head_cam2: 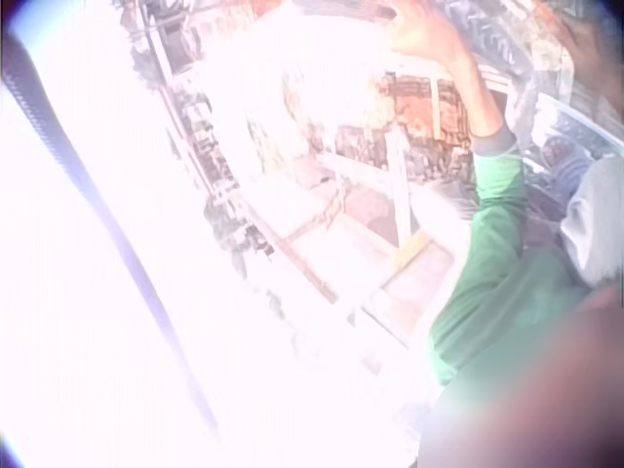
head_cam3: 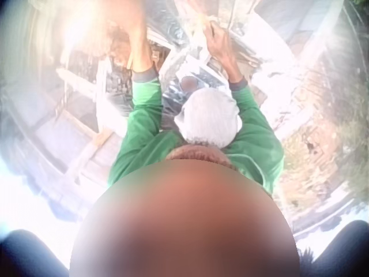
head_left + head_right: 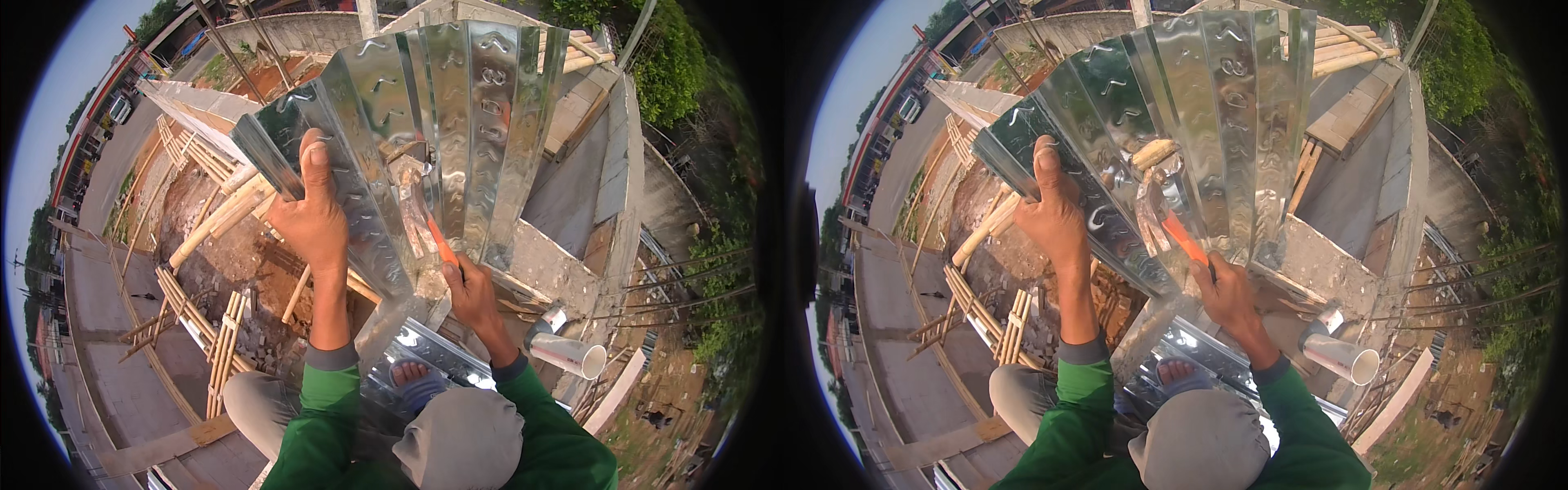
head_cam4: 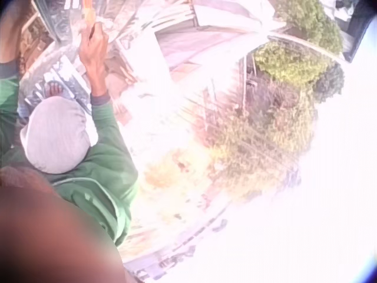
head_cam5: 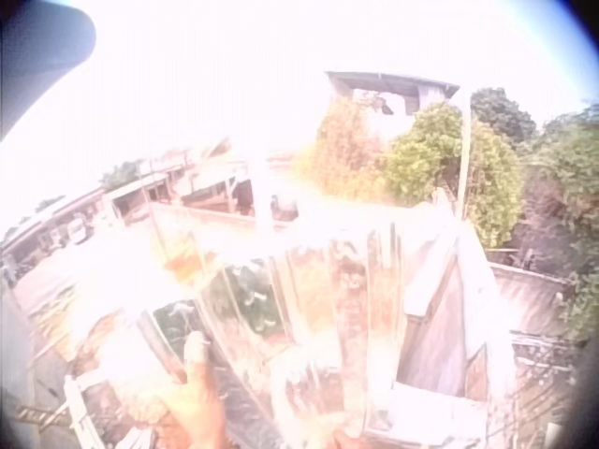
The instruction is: The person uses an angle grinder to cut a hole in a corrugated metal sheet, then uses a hammer to break out the cut section. The person handles the metal sheet and tools while working on a construction site.
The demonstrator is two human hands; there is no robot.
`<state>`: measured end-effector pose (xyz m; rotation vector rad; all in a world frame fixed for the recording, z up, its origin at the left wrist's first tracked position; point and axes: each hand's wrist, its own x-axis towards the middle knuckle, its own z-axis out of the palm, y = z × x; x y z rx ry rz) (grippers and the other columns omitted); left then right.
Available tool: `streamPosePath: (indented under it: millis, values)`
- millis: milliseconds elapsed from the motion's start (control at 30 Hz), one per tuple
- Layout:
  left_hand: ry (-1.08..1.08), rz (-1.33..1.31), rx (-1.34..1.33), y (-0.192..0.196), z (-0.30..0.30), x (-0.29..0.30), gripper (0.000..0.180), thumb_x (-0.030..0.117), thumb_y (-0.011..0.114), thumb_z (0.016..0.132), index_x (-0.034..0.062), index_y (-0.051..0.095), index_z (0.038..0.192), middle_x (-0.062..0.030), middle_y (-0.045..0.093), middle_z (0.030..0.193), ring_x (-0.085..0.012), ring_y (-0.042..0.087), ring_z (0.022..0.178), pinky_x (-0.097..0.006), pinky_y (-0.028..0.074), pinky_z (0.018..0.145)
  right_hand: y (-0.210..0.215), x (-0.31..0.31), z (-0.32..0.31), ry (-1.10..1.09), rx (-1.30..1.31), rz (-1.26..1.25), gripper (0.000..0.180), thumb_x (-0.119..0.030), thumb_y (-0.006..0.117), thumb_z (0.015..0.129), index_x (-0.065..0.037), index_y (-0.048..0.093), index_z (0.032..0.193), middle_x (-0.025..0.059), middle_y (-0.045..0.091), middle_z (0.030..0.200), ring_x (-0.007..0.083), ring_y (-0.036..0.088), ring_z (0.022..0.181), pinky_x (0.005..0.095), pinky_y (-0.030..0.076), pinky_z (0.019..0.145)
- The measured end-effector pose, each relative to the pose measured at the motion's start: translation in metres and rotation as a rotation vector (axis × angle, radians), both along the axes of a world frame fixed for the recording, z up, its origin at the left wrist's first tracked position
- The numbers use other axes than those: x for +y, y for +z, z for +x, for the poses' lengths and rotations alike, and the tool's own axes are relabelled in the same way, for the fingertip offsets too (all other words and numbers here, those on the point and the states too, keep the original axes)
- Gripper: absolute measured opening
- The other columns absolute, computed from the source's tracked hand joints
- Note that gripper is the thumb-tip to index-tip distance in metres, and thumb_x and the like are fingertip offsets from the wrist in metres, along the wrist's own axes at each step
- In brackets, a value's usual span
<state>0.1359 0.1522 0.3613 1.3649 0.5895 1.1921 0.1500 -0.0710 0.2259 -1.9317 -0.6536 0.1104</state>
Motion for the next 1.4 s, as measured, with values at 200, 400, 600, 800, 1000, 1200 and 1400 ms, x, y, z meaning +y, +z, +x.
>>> streamPosePath:
  millis: [200,400,600,800,1000,1200,1400]
  values:
    - [-0.012,0.043,-0.027,0.001,-0.004,-0.002,0.044,0.028,0.079,0.105,-0.0100,0.076,0.127,-0.0129,0.079,0.119,-0.0134,0.072,0.102,-0.027,0.057,0.089,0.007,-0.020,0.016,0.203,-0.505,0.118,0.041,-0.039,0.072,0.105,-0.002,0.060,0.090,0.0174,0.058,0.061,0.0384,0.063,0.054,0.0451,0.045,0.051]
    - [-0.040,0.084,-0.025,0.004,-0.014,-0.011,0.040,0.023,0.078,0.105,-0.0112,0.076,0.124,-0.0174,0.080,0.121,-0.0174,0.074,0.108,-0.031,0.058,0.096,-0.005,-0.016,0.052,-0.196,-0.305,-0.269,0.051,-0.050,0.075,0.101,-0.005,0.057,0.085,0.0146,0.061,0.067,0.0365,0.066,0.055,0.0457,0.047,0.049]
    - [-0.031,0.123,-0.011,0.001,-0.014,-0.008,0.037,0.019,0.078,0.105,-0.0120,0.075,0.125,-0.0182,0.080,0.122,-0.0182,0.075,0.109,-0.032,0.058,0.099,0.002,-0.031,0.043,0.108,-0.758,-0.075,0.058,-0.057,0.078,0.095,-0.006,0.055,0.081,0.0105,0.057,0.068,0.0332,0.063,0.056,0.0427,0.047,0.050]
    - [-0.045,0.182,-0.058,0.001,-0.015,-0.014,0.035,0.016,0.079,0.104,-0.0120,0.075,0.125,-0.0176,0.080,0.121,-0.0164,0.075,0.106,-0.031,0.059,0.096,0.011,-0.050,0.074,-0.053,-0.820,-0.278,0.055,-0.052,0.080,0.094,-0.005,0.055,0.081,0.0106,0.052,0.067,0.0329,0.057,0.054,0.0434,0.044,0.050]
    - [-0.023,0.113,-0.077,-0.002,-0.013,-0.002,0.033,0.014,0.078,0.104,-0.0124,0.076,0.124,-0.0169,0.081,0.117,-0.0161,0.075,0.105,-0.029,0.060,0.093,0.018,-0.068,0.065,0.059,-0.639,-0.119,0.053,-0.049,0.084,0.091,-0.005,0.057,0.082,0.0129,0.059,0.070,0.0344,0.061,0.057,0.0443,0.048,0.052]
    - [-0.007,0.097,-0.094,0.001,-0.018,-0.007,0.030,0.016,0.079,0.104,-0.0103,0.079,0.119,-0.0150,0.082,0.116,-0.0147,0.075,0.104,-0.029,0.059,0.092,0.040,-0.055,0.063,0.096,-0.576,-0.256,0.056,-0.052,0.076,0.099,-0.004,0.054,0.080,0.0156,0.058,0.065,0.0399,0.058,0.056,0.0472,0.046,0.053]
    - [-0.010,0.297,-0.023,0.004,-0.024,-0.007,0.028,0.016,0.079,0.104,-0.0090,0.080,0.116,-0.0162,0.082,0.114,-0.0157,0.075,0.104,-0.031,0.059,0.093,0.038,-0.039,0.049,0.005,-0.556,-0.184,0.057,-0.056,0.074,0.098,-0.004,0.058,0.081,0.0157,0.060,0.067,0.0378,0.061,0.057,0.0466,0.046,0.053]
